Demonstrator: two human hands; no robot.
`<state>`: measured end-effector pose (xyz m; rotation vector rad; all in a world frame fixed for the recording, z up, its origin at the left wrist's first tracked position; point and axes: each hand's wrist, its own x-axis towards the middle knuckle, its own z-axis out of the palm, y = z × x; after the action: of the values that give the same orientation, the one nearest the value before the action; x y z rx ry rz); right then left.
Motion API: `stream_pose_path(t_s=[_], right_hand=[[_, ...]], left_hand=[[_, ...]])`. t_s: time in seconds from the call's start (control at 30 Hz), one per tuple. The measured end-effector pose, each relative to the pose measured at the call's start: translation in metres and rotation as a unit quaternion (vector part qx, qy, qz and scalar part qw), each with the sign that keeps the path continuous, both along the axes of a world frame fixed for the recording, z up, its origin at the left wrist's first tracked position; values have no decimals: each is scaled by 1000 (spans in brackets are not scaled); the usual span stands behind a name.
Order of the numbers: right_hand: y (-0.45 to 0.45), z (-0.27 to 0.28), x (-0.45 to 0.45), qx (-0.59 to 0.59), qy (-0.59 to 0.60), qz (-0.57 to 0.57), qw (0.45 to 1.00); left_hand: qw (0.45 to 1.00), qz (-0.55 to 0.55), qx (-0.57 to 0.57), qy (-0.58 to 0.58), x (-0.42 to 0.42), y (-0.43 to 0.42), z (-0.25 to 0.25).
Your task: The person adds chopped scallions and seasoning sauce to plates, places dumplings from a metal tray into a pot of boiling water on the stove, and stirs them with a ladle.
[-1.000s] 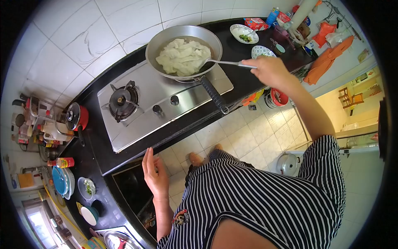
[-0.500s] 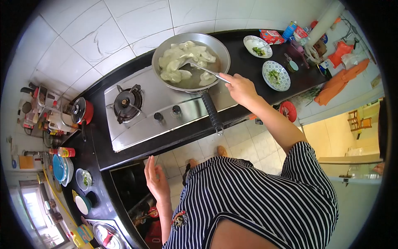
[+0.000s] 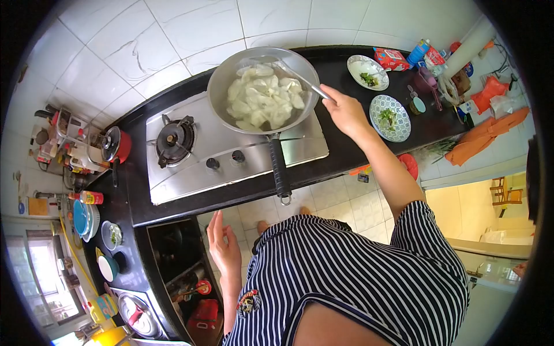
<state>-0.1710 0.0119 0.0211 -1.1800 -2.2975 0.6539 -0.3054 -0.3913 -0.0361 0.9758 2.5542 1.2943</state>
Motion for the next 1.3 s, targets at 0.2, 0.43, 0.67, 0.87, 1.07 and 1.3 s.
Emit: stream_pose_path(t_s=[0.2,0.43,0.67,0.87,1.07,1.3], right_hand=[[36,8,17,39,-73,-6,997],[19,24,10,-200,-71,64,975],[-8,23,-3,-423,-34,77,902],[-24,31,-7,-388,-29,105,915],[-42,49,-10,-161,-75,114,977],[-47,48,-10,66,-105,165,978]], left_hand=[[999,-28,-2,21,4,18,4],[999,-34,-1,0,7,19,5],[999,-38,1,-2,3,8,-3],[998,-56,5,-27,3,9,6],[997,-67,15,-37,3,15,9],[971,-128,33,-199,10,41,6]])
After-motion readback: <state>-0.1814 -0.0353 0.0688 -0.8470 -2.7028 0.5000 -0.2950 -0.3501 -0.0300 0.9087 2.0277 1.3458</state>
